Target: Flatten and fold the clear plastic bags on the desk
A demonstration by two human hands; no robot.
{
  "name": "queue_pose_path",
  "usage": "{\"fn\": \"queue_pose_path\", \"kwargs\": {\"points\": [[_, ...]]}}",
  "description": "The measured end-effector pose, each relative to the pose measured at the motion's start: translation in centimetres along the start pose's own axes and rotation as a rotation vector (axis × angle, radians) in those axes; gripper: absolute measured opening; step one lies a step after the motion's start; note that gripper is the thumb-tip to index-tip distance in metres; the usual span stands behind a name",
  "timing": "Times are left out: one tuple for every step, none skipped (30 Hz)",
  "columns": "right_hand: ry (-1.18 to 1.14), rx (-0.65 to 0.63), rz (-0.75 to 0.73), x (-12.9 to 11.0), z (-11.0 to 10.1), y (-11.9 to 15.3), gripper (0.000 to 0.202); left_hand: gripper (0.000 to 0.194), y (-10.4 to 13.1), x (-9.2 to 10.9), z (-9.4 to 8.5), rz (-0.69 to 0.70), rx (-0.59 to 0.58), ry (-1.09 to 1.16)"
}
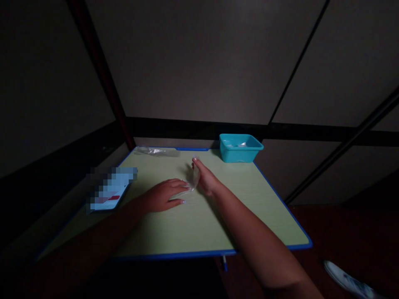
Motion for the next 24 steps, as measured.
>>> {"fn": "queue_pose_path", "kwargs": {"points": [[0.056,-0.042,-0.043,0.0,0.2,0.2,0.056,0.043,0.0,0.0,0.0,0.003,-0.005,0.003],[0.114,-0.092,-0.083,0.0,0.4,0.3,0.057,0.044,0.0,0.0,0.0,0.006,-0.009,0.005],[0.179,-0.139,-0.113,0.0,0.5,0.5,0.060,0.044,0.0,0.1,-0.1,0.007,-0.012,0.007],[0.261,-0.180,-0.127,0.1,0.5,0.7,0.064,0.043,0.0,0.2,-0.1,0.009,-0.012,0.008],[0.370,-0.211,-0.120,0.2,0.5,0.8,0.069,0.042,-0.1,0.3,-0.2,0.008,-0.009,0.008],[0.507,-0.230,-0.097,0.3,0.4,0.9,0.074,0.040,-0.1,0.4,-0.3,0.005,-0.007,0.008],[0.659,-0.240,-0.063,0.5,0.3,0.9,0.079,0.038,-0.1,0.4,-0.4,0.000,-0.005,0.007],[0.805,-0.249,-0.029,0.6,0.1,0.9,0.081,0.037,-0.1,0.5,-0.4,-0.006,-0.005,0.005],[0.925,-0.260,0.001,0.8,0.0,0.8,0.082,0.037,-0.1,0.5,-0.4,-0.010,-0.004,0.006],[1.012,-0.274,0.027,0.9,-0.1,0.8,0.081,0.037,-0.1,0.5,-0.4,-0.012,-0.004,0.010],[1.066,-0.289,0.045,1.0,-0.2,0.7,0.080,0.039,-0.1,0.5,-0.3,-0.012,-0.004,0.021],[1.096,-0.305,0.059,1.1,-0.2,0.7,0.079,0.041,-0.1,0.4,-0.2,-0.011,-0.003,0.041],[1.113,-0.317,0.068,1.1,-0.1,0.6,0.080,0.042,-0.1,0.2,-0.2,-0.012,0.001,0.071],[1.127,-0.323,0.075,1.1,-0.1,0.6,0.080,0.044,-0.2,0.0,-0.1,-0.019,0.013,0.112],[1.143,-0.321,0.082,1.1,-0.1,0.7,0.081,0.044,-0.2,-0.3,-0.1,-0.032,0.033,0.160],[1.162,-0.315,0.088,1.1,0.0,0.7,0.080,0.044,-0.2,-0.6,-0.2,-0.053,0.063,0.212],[1.182,-0.308,0.093,1.1,0.0,0.7,0.079,0.040,-0.3,-1.0,-0.2,-0.083,0.101,0.264],[1.203,-0.301,0.097,1.1,0.0,0.7,0.077,0.034,-0.3,-1.3,-0.4,-0.121,0.141,0.313],[1.227,-0.296,0.098,1.2,0.1,0.7,0.075,0.027,-0.4,-1.6,-0.5,-0.164,0.178,0.363],[1.252,-0.296,0.096,1.3,0.1,0.7,0.073,0.021,-0.4,-1.9,-0.6,-0.215,0.209,0.419],[1.275,-0.299,0.091,1.4,0.1,0.7,0.070,0.018,-0.5,-2.2,-0.7,-0.273,0.232,0.482],[1.294,-0.306,0.084,1.6,0.1,0.7,0.068,0.018,-0.6,-2.3,-0.8,-0.333,0.256,0.555],[1.309,-0.313,0.074,1.8,0.1,0.7,0.066,0.019,-0.7,-2.5,-0.9,-0.388,0.277,0.636],[1.319,-0.318,0.065,1.9,0.1,0.7,0.064,0.022,-0.7,-2.5,-1.0,-0.432,0.296,0.718]]}}
Point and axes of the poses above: each hand's wrist, its own y-axis away from the middle knuckle, its own z-axis out of the palm, x = y × z, the point moved 2 cm from there along -y, towards the middle knuckle, and after that the axes turned 9 degrees about -z, right-handed, at the moved point
